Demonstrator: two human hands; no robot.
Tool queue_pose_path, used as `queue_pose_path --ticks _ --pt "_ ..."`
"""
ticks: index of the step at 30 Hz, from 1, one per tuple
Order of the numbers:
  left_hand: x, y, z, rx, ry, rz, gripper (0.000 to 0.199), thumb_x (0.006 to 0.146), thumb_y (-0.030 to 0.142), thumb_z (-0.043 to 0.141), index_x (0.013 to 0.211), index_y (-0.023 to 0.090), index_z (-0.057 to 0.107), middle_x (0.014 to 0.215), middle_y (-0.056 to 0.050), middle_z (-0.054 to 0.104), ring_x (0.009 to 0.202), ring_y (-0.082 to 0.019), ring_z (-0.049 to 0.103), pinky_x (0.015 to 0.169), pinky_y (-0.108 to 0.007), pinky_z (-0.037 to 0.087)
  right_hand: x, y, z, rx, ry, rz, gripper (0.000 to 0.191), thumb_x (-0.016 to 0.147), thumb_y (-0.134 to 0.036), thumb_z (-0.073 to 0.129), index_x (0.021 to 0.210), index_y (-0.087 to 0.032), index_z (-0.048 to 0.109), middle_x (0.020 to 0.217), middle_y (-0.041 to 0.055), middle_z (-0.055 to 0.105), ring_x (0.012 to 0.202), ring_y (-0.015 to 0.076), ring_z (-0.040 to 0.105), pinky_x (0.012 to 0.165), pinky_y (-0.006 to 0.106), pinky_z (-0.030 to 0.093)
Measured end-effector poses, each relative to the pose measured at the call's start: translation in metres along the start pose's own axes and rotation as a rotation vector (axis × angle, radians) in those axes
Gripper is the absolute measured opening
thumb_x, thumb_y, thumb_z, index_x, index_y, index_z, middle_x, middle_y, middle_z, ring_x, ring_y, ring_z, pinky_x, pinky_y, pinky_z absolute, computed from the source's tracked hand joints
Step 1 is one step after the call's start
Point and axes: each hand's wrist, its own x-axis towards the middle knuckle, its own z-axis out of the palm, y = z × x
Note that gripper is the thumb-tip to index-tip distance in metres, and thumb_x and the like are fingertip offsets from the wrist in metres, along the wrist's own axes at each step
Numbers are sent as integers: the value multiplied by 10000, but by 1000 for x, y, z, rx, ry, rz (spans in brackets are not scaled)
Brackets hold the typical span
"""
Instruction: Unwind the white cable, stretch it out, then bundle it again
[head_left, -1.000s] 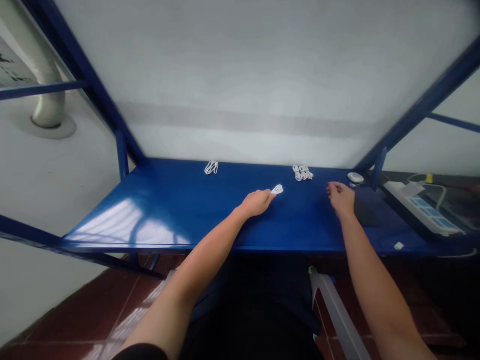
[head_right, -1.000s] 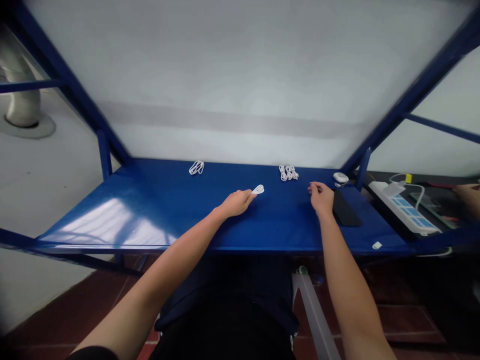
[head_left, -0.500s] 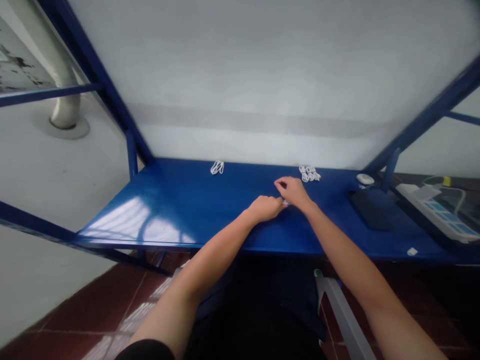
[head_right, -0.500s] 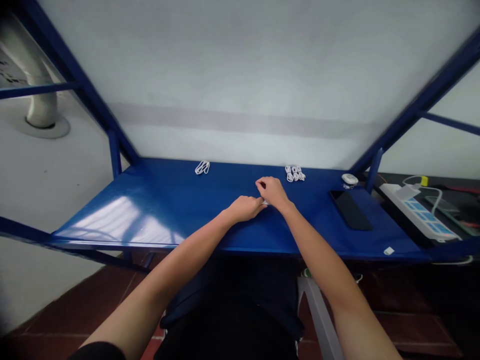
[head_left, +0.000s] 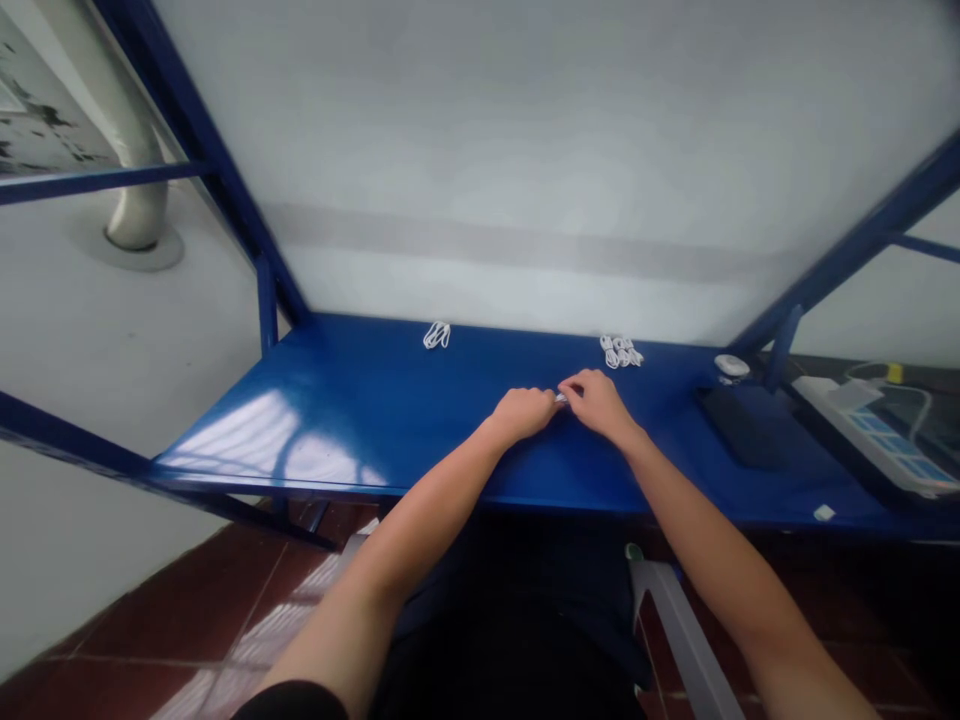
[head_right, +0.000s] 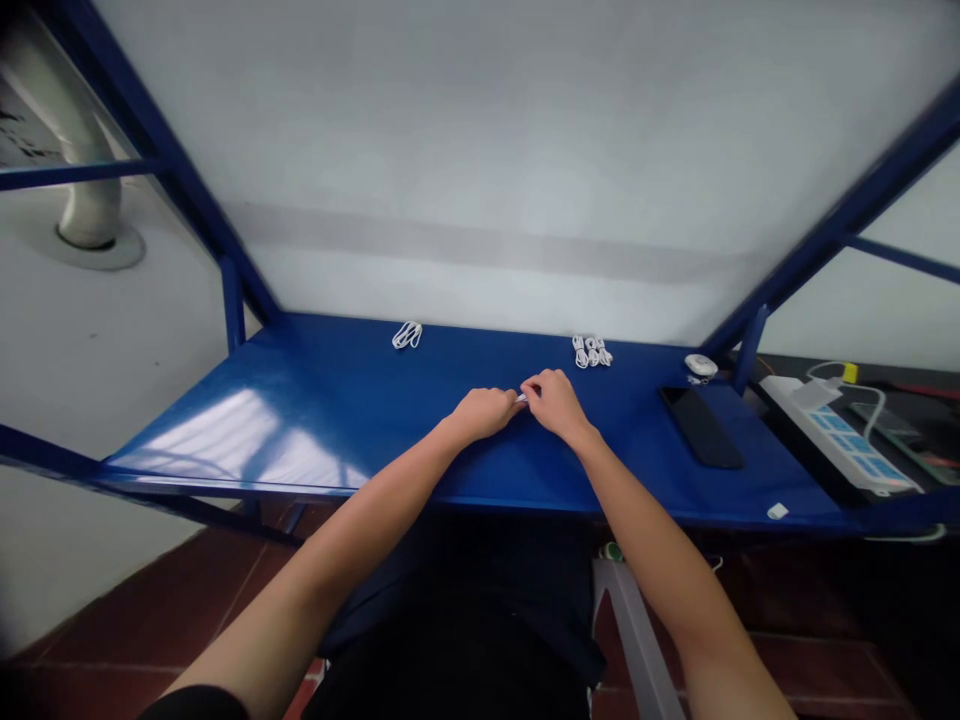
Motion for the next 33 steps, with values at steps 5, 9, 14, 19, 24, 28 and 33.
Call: queue_pose_path --ticks 5,9,14,19,24,28,33 --pt "0 0 0 5 -4 -15 448 1007 418 280 1096 123 605 966 -162 708 905 -294 699 770 -396 525 -9 -2 -2 -26 1 11 258 884 -212 510 897 -175 764 867 102 703 831 224 603 796 317 430" --pt "0 0 0 -11 5 -34 435 1009 400 275 1090 122 600 953 -161 707 895 -296 701 758 -394 523 -15 -4 -2 77 34 54 248 862 -236 529 915 -191 767 817 78 707 758 202 625 749 305 457" --pt "2 -2 0 -38 -9 -80 428 1008 401 286 1109 114 588 972 -179 698 939 -290 692 792 -385 513 -18 -4 -2 263 75 139 227 800 -273 569 902 -200 759 711 38 708 617 169 617 648 279 482" --pt "2 1 4 -31 -21 -10 432 1004 430 296 1117 122 577 985 -179 698 928 -296 695 795 -402 511 -7 -3 -4 290 35 204 182 760 -243 590 810 -187 756 716 50 735 669 187 666 653 267 492" --pt "2 6 2 -43 -15 3 442 1003 452 284 1171 109 506 972 -177 703 897 -311 703 756 -408 520 9 -7 -17 231 -131 229 185 756 -205 581 733 -172 762 757 74 749 735 199 683 641 243 462" --pt "0 10 -5 -84 -1 -56 432 1000 470 277 1208 120 421 961 -168 701 896 -305 702 754 -389 514 17 -13 -33 191 -231 217 210 755 -225 562 676 -155 743 635 52 704 601 169 619 525 238 388" --pt "-3 14 -7 -140 2 -85 431 996 466 310 1265 131 336 974 -156 695 919 -293 694 768 -368 502 23 -17 -47 193 -365 161 245 745 -244 531 575 -156 685 473 1 590 455 114 499 449 228 317"
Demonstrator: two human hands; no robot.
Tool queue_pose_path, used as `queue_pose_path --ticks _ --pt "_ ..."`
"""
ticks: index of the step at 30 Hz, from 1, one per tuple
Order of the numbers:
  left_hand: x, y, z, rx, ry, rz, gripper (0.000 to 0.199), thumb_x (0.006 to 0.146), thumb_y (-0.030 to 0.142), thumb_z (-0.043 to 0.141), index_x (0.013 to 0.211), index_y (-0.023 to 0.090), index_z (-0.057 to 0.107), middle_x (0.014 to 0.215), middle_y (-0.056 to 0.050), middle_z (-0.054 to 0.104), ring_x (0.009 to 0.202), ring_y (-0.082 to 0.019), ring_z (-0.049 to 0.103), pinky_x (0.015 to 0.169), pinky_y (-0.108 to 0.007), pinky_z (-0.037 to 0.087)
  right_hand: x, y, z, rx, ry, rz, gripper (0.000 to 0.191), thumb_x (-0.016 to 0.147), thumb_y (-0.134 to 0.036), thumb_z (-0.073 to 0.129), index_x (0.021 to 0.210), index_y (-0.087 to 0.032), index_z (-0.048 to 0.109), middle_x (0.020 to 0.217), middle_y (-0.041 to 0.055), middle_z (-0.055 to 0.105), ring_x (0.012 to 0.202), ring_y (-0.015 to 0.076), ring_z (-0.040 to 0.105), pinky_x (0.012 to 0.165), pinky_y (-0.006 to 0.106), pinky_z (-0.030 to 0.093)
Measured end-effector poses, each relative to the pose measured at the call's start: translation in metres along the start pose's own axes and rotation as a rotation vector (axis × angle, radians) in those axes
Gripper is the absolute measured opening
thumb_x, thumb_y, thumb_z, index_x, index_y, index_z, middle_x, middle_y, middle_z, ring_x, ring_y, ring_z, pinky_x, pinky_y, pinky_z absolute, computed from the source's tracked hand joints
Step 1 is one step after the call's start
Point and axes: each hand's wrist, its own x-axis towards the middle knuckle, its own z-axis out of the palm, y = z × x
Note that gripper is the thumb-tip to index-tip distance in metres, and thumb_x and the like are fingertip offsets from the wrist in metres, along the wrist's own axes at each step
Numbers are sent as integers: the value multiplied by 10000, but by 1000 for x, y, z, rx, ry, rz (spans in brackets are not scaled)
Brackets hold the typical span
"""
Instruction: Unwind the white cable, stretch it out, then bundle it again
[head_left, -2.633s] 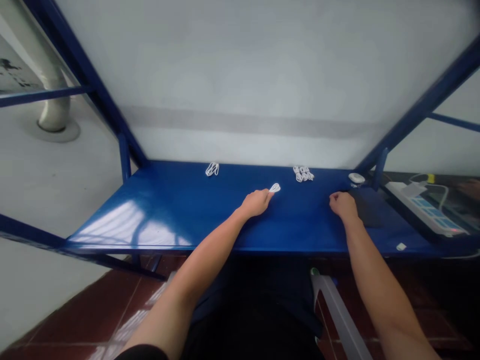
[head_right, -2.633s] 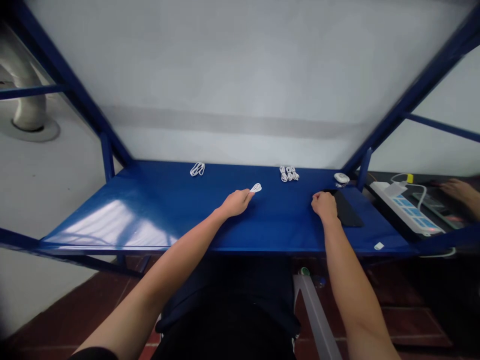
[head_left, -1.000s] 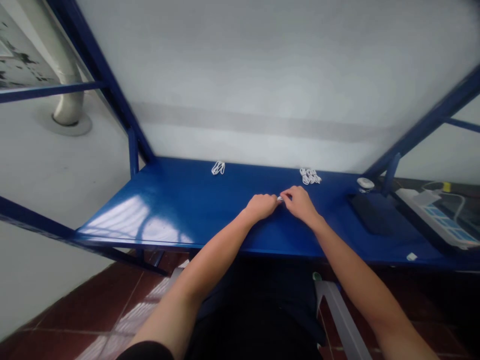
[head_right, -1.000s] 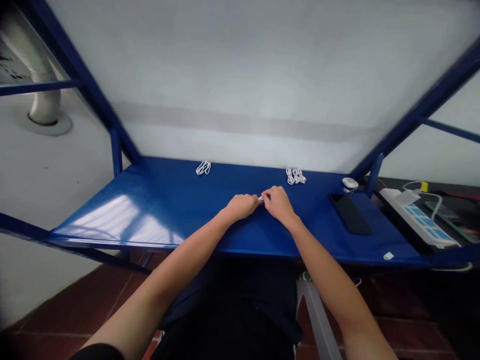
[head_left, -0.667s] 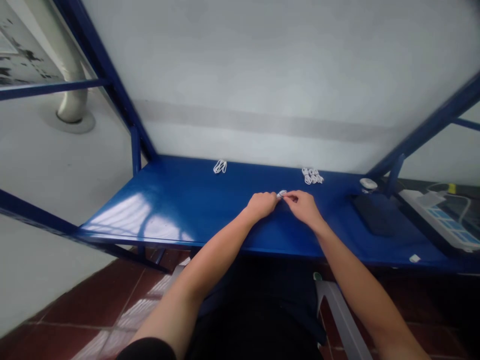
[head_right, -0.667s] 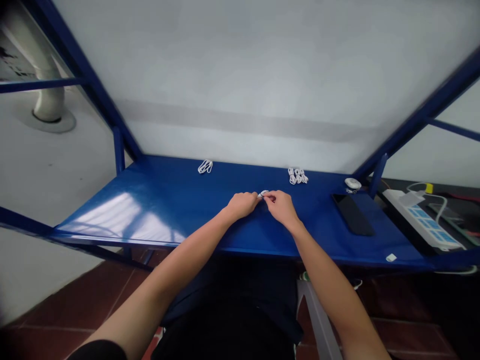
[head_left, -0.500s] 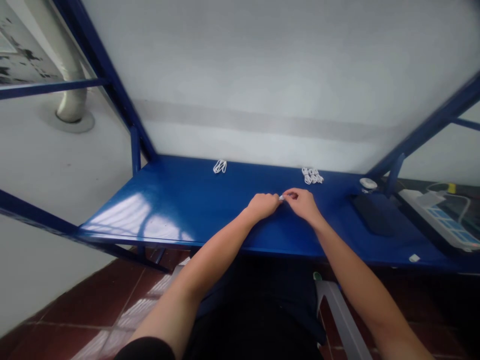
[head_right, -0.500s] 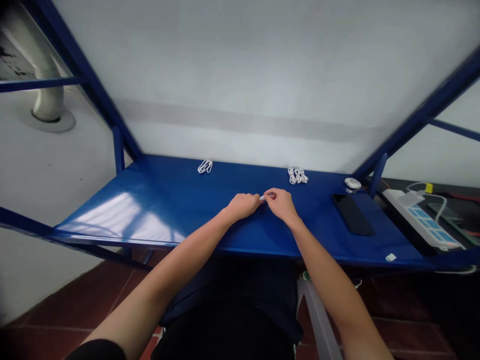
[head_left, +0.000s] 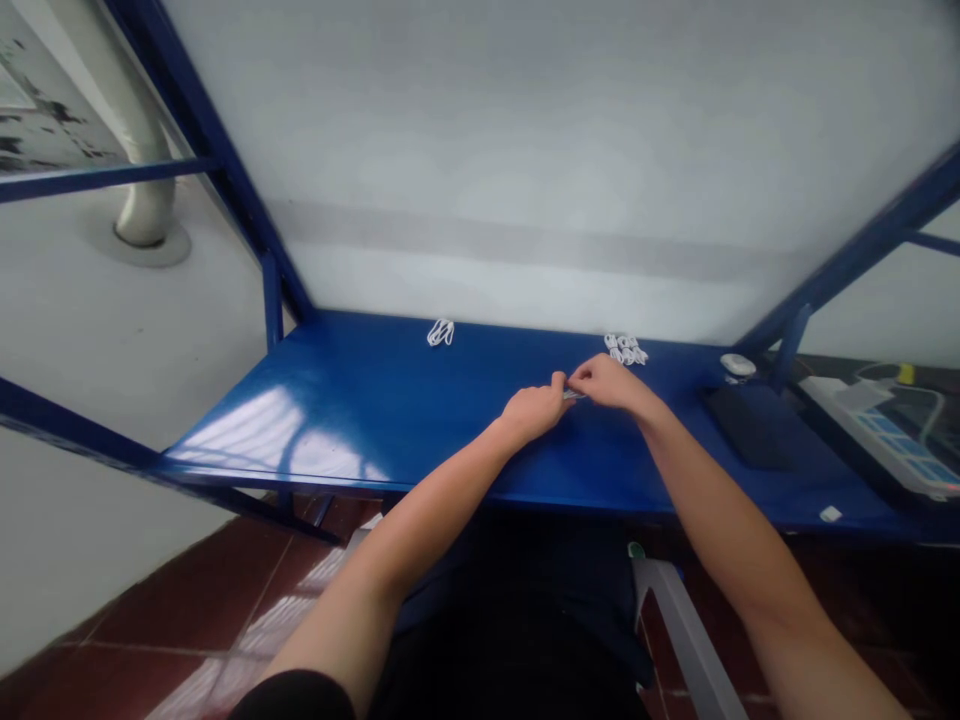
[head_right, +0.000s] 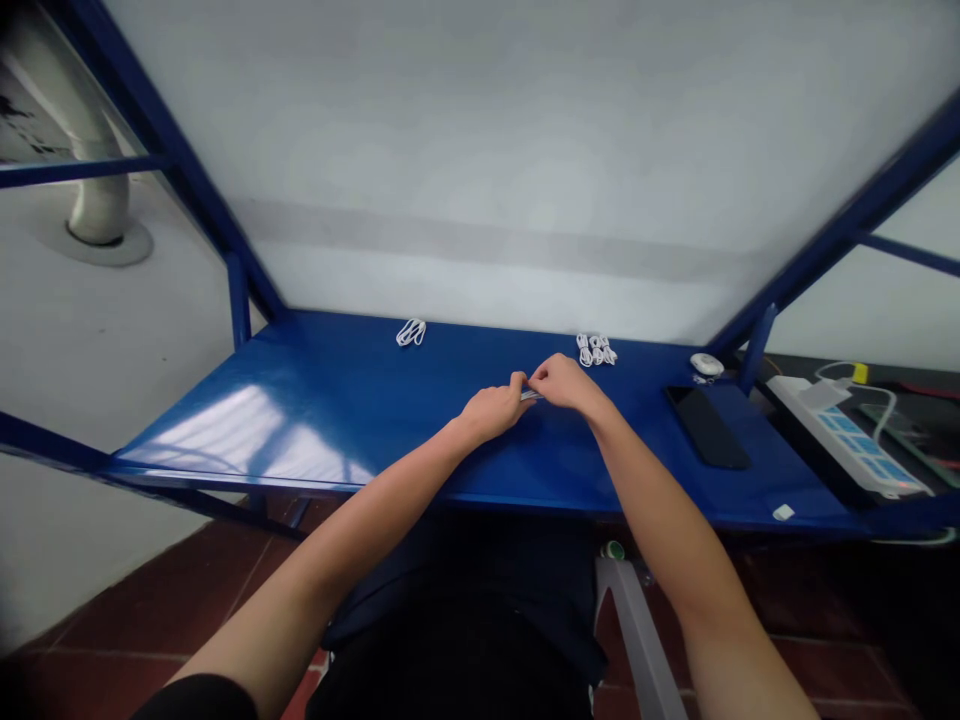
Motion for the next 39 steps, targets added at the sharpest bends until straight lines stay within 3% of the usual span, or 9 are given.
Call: queue_pose_path --ticks 6,13,16,19,24,31,35,39 --pt "2 -11 2 -151 -9 59 382 997 435 299 1107 148 525 1039 -157 686 946 -284 673 753 -340 490 6 0 0 -60 -110 -105 211 737 -238 558 616 -174 718 541 12 647 516 128 549 483 229 346" --pt "11 -21 -1 -627 -2 120 423 976 336 320 852 121 662 762 -46 664 712 -143 612 704 -251 461 -2 0 7 5 77 -252 212 820 -247 547 769 -202 748 722 26 709 661 162 620 640 262 450" --pt "13 -22 0 -868 -39 39 402 956 345 362 789 109 642 636 1 566 553 -87 492 563 -213 408 -9 3 11 -29 149 -346 229 844 -243 534 906 -203 751 859 59 692 765 182 625 734 303 482" --pt "11 -22 -2 -1064 -120 -69 430 938 452 412 754 120 614 537 40 427 451 -59 354 442 -198 292 -16 10 13 -68 127 -445 313 848 -271 562 1124 -216 699 1025 89 645 947 222 599 834 352 500" --pt "7 -21 -9 -1345 -269 -161 410 910 512 500 812 127 600 504 84 284 387 -37 219 386 -192 143 -19 25 17 -140 94 -610 512 789 -263 665 1295 -256 591 1144 97 588 1084 268 540 922 433 506" --pt "6 -21 -13 -1479 -336 -170 367 889 459 580 700 150 523 505 90 268 384 -27 205 382 -183 104 -14 42 37 -172 369 -820 372 889 -200 560 1256 -228 613 1070 126 654 999 277 586 846 469 545" --pt "5 -18 -12 -1479 -343 -146 445 864 491 604 617 190 389 494 88 278 378 -22 199 378 -183 100 -16 45 44 -159 510 -872 289 898 -181 560 1167 -208 659 1034 122 691 956 256 619 821 441 563" --pt "4 -17 -11 -1504 -361 -145 431 872 470 601 631 199 369 488 93 275 376 -23 203 380 -181 112 -17 46 49 -148 599 -863 243 892 -176 572 1103 -207 689 1025 115 710 939 249 635 820 445 568"
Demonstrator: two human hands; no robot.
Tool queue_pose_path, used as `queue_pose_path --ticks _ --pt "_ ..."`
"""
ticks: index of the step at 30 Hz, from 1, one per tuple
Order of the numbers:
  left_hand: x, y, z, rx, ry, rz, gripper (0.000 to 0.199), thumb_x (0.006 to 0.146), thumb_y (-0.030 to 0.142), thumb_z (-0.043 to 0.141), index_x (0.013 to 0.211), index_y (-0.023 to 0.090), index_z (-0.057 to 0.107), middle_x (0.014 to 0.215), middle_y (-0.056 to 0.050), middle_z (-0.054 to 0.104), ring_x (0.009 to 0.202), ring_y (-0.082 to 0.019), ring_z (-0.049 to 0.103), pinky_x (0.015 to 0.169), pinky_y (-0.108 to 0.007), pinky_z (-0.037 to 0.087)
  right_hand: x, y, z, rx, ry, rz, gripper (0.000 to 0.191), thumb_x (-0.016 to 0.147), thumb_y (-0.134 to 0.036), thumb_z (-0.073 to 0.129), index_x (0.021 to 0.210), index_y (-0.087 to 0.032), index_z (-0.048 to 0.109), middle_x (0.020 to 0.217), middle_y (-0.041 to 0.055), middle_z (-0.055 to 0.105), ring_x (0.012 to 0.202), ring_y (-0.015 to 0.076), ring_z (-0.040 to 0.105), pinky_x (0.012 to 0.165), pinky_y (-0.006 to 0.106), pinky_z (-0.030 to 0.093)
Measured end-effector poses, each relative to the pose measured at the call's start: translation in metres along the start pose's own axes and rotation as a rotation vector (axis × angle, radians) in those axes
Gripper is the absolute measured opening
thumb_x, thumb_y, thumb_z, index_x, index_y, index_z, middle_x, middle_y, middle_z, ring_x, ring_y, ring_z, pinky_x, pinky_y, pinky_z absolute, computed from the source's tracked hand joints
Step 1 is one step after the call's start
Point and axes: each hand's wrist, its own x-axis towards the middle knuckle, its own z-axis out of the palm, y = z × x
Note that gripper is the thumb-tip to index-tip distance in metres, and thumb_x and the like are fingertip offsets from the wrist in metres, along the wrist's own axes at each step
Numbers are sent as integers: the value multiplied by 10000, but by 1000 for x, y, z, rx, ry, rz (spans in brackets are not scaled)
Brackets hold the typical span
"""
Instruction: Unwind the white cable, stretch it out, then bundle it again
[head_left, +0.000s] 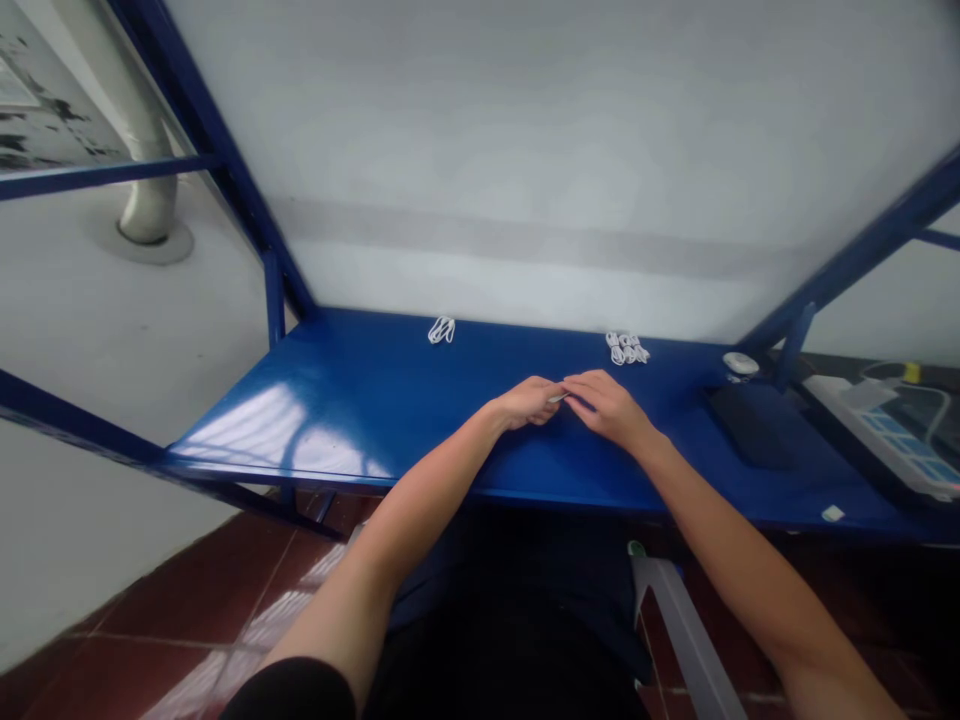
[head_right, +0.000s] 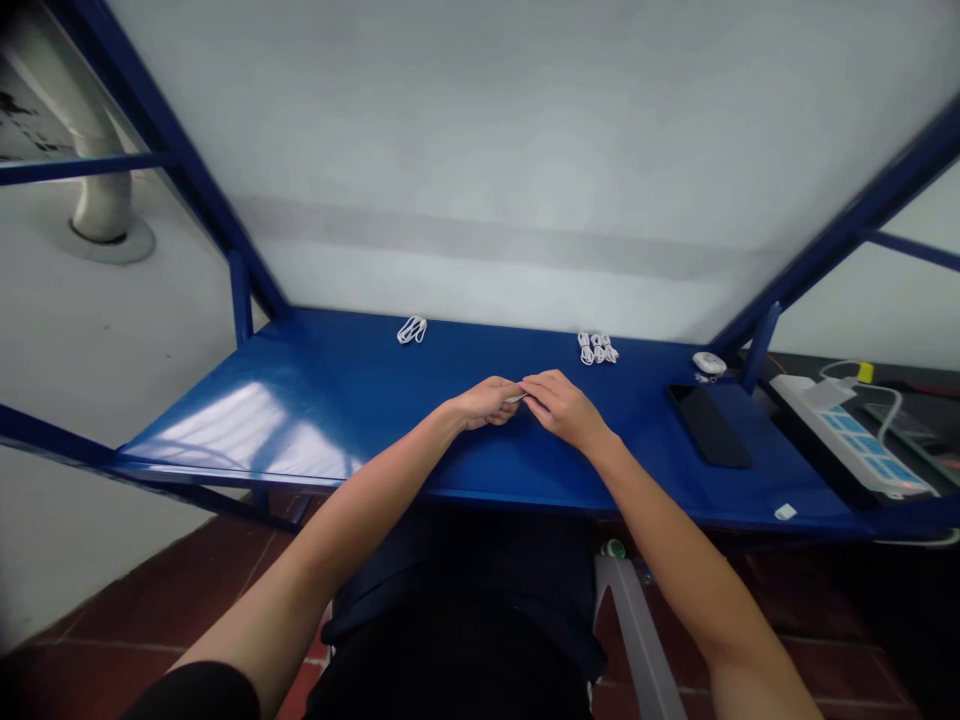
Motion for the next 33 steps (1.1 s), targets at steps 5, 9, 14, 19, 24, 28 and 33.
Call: queue_pose_path --ticks 5,9,14,19,24,28,33 --pt "1 0 -1 40 57 16 407 918 420 534 624 201 356 482 91 277 364 -22 204 374 -180 107 0 -2 6 -13 40 39 207 878 -166 597 1031 -225 722 981 91 728 908 242 643 798 437 574" --pt "2 1 0 54 105 10 370 942 366 482 634 201 361 473 91 280 348 -24 199 368 -179 100 1 -4 11 -44 88 37 174 875 -154 598 958 -218 737 930 84 738 850 226 653 761 406 580" --pt "3 1 1 -14 153 -16 337 964 358 435 678 180 448 464 93 268 338 -32 200 365 -181 98 1 -6 18 -34 213 135 150 881 -162 592 879 -221 730 862 67 743 781 203 667 727 372 575" --pt "3 2 2 -52 244 -11 432 985 429 377 685 150 515 450 85 274 339 -34 200 365 -185 98 2 -13 22 36 250 275 150 879 -191 587 844 -231 727 851 57 742 786 204 684 756 369 575" --pt "2 6 5 -74 311 -56 398 980 346 419 665 132 535 443 88 263 337 -29 197 370 -190 98 3 -21 27 228 300 496 128 855 -239 610 844 -215 735 841 61 729 712 193 700 672 339 608" --pt "4 7 5 -123 323 -54 375 979 292 416 685 113 567 446 89 262 337 -25 184 371 -192 96 2 -21 29 373 318 645 143 843 -284 625 882 -206 739 873 62 721 685 187 707 661 335 620" --pt "7 5 -1 -244 261 -111 395 989 296 379 705 105 576 464 95 230 342 -25 169 359 -180 89 3 -16 24 266 256 506 159 865 -233 586 878 -212 743 859 66 727 707 187 695 669 335 602"
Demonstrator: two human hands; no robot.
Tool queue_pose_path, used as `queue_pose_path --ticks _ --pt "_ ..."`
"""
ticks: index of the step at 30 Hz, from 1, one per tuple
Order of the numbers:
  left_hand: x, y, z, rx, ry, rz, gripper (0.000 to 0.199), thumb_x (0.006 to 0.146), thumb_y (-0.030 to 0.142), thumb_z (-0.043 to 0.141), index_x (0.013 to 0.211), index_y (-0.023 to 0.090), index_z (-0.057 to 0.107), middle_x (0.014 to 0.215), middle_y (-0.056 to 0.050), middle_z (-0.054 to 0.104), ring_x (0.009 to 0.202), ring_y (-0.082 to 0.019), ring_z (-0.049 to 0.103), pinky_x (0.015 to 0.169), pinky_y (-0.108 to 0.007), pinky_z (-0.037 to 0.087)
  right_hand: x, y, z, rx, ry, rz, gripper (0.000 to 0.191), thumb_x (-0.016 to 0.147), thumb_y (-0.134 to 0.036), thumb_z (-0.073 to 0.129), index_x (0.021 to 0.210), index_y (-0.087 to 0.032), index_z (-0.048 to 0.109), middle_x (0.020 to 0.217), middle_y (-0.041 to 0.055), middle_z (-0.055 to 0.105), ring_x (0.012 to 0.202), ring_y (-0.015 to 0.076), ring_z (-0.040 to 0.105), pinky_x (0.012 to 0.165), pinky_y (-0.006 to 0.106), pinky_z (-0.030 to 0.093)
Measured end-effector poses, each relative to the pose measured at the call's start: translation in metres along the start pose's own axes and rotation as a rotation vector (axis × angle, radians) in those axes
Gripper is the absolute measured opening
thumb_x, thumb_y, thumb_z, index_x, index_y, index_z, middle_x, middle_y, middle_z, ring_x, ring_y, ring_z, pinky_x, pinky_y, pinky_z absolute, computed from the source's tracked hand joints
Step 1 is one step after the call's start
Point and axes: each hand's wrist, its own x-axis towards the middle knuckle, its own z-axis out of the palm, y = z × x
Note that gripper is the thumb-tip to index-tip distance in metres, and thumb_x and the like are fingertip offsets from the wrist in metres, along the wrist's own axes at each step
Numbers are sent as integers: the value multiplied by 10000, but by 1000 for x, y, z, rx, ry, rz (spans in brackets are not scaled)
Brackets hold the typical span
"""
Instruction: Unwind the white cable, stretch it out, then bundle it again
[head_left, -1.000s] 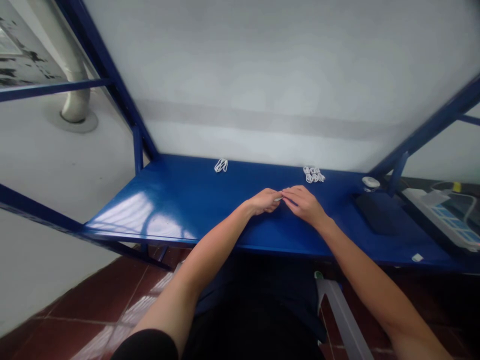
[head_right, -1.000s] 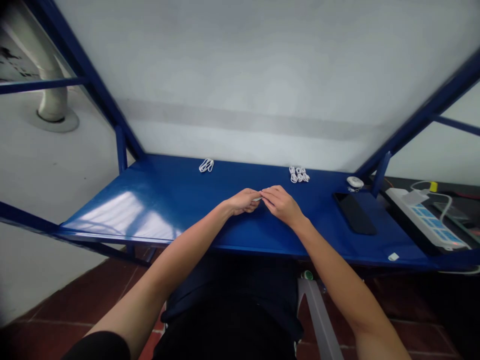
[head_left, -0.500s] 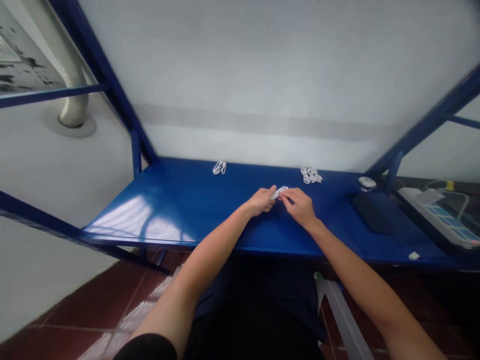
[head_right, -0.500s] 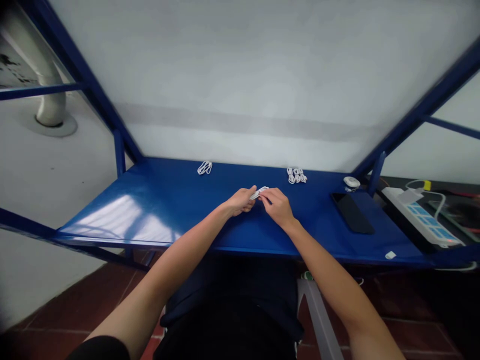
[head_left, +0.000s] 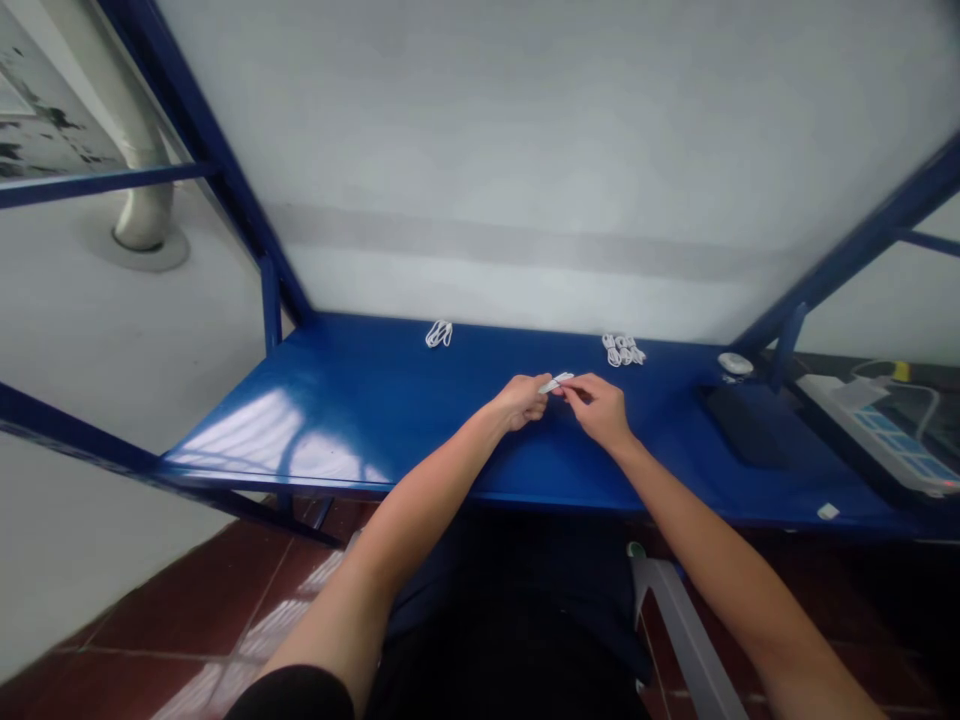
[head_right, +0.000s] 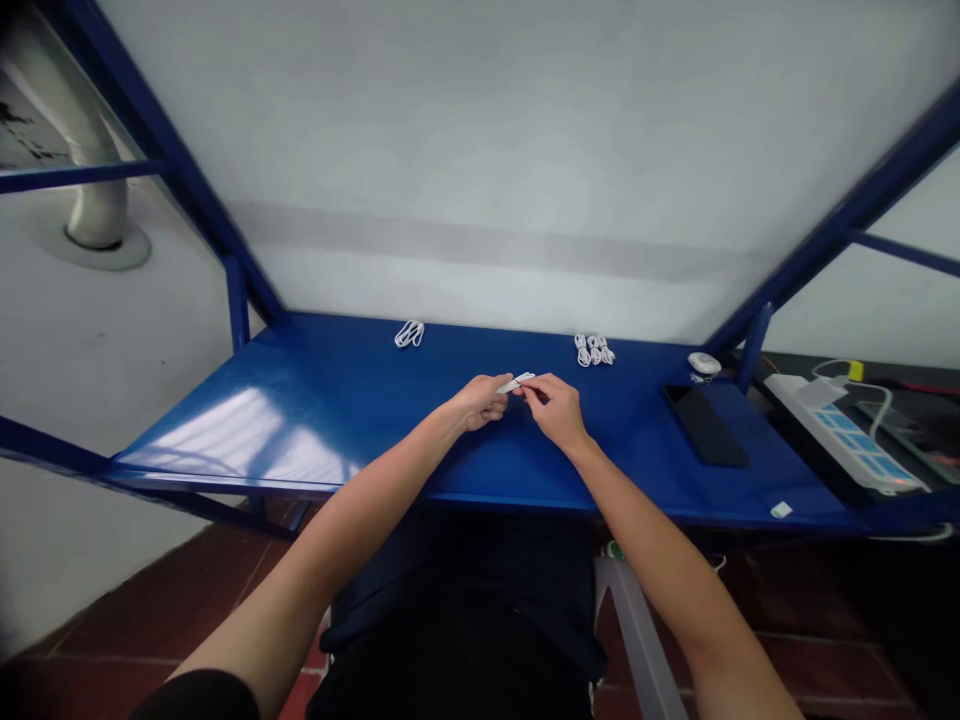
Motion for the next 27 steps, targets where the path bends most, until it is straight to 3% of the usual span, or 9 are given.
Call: queue_pose_path --ticks 5,10,14,21,24,27 --pt "-1 4 -1 -55 -2 -80 401 998 298 339 705 116 545 475 100 202 345 -26 150 346 -162 81 1 1 -4 -145 -68 -221 211 877 -161 531 915 -226 728 887 63 737 804 193 688 772 344 580" --pt "-2 5 0 -78 60 -101 332 988 283 376 688 158 448 480 102 223 349 -25 161 352 -156 81 -1 2 -4 -177 -172 -303 217 862 -175 556 1027 -221 689 958 76 720 857 199 679 784 350 585" --pt "0 2 -1 -22 59 -76 303 977 288 399 697 175 423 474 99 261 344 -30 183 357 -169 89 -1 7 -3 -255 -152 -357 166 884 -187 551 948 -222 700 909 82 721 867 211 675 801 370 582" --pt "1 -5 1 311 172 128 335 948 334 440 645 192 427 436 74 320 336 -59 269 368 -205 170 -4 11 0 -319 -160 -409 174 890 -180 553 883 -212 724 872 96 730 810 215 675 768 363 581" --pt "2 -7 0 445 179 173 359 942 366 433 629 191 442 438 63 347 354 -72 298 398 -222 204 -5 8 0 -247 -137 -333 166 879 -194 562 870 -220 726 872 92 734 818 223 682 778 381 579" --pt "5 -8 -3 679 217 354 432 934 388 429 554 183 443 441 41 369 419 -89 350 457 -240 239 -5 3 1 -128 -79 -202 151 860 -219 583 821 -220 728 850 76 742 782 217 692 750 369 579"
